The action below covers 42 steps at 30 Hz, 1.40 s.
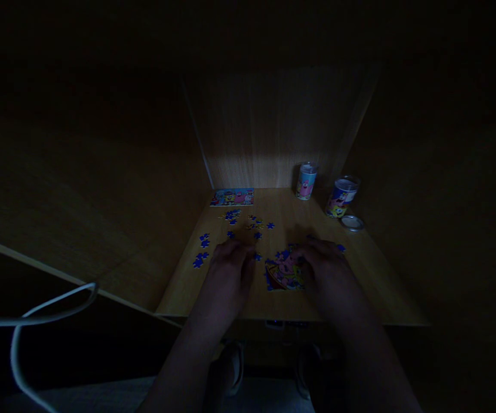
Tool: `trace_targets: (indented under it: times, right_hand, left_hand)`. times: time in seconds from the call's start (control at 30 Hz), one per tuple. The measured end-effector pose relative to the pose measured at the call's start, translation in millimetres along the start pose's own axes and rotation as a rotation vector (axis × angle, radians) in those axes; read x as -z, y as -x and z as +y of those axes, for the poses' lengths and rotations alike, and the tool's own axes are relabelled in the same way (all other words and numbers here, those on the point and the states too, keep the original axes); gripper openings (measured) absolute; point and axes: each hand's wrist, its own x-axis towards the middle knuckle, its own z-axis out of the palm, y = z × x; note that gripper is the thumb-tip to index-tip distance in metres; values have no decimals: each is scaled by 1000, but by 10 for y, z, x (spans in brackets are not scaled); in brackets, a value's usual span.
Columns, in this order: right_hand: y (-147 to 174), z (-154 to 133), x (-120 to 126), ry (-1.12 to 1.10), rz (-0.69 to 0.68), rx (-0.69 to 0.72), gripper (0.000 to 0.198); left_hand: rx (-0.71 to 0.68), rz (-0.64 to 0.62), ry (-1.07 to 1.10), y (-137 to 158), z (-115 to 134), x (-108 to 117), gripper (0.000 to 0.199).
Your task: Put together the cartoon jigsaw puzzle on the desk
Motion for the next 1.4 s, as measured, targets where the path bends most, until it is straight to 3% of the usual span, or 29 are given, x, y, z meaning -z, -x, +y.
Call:
trace_targets:
  times: [1.23, 1.33, 1.4]
  right_hand:
    - [-19, 4, -18, -42, -10, 8, 22]
    - [-11, -7, 18, -67, 42, -14, 25]
    - [11, 2, 71, -108, 159, -74, 30]
  left_hand:
    - [32, -29, -191, 15, 87, 20, 8]
    - [19, -23, -188, 14, 72, 17, 7]
    - [20, -26, -188, 14, 65, 21, 8]
